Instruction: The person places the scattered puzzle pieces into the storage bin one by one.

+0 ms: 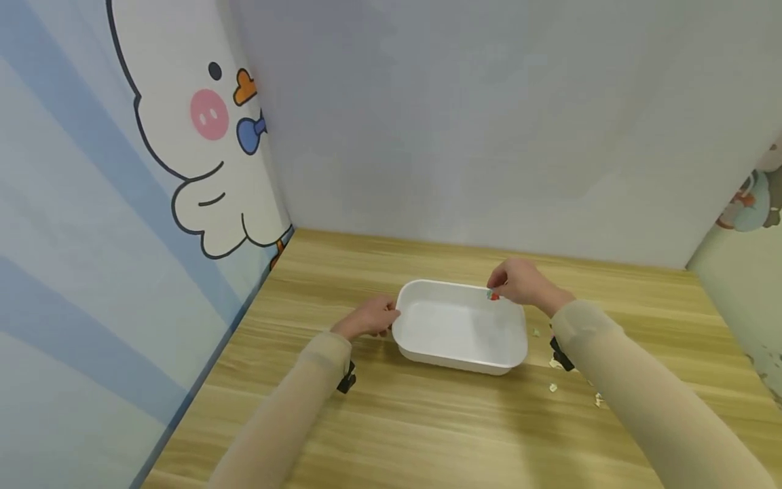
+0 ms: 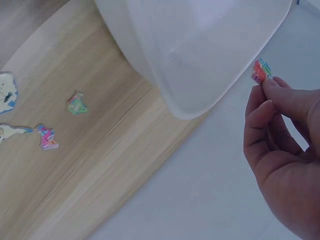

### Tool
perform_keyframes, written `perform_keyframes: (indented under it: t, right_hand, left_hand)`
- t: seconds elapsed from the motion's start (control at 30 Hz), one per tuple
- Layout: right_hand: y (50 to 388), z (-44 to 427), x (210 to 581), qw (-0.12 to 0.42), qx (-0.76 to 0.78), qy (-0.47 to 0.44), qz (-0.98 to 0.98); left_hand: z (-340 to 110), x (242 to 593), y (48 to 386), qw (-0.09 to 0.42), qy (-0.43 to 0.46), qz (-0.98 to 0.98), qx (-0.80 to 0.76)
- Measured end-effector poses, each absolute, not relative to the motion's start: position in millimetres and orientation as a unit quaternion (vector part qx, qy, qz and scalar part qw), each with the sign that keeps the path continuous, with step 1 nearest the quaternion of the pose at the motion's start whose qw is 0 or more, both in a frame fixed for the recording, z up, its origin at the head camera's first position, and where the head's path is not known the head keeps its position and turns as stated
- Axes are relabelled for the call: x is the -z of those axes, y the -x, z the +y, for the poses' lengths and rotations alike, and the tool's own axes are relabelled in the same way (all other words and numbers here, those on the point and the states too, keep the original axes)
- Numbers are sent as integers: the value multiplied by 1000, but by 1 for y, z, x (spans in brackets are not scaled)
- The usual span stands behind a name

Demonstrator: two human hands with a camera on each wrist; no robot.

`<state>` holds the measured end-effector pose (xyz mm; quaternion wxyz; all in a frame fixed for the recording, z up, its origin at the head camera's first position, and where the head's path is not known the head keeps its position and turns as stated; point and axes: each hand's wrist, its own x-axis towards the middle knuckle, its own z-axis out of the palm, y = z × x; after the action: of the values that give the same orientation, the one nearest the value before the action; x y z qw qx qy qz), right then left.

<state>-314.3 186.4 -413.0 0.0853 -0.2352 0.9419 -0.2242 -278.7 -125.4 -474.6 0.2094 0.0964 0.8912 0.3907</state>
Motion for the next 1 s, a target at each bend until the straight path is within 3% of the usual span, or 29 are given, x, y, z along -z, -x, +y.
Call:
perform_keyframes:
  t: [1.0]
  right_hand:
    - [334, 95, 440, 94, 198, 323, 921]
  left_hand:
    - [-128, 473, 279, 223, -112, 888, -387]
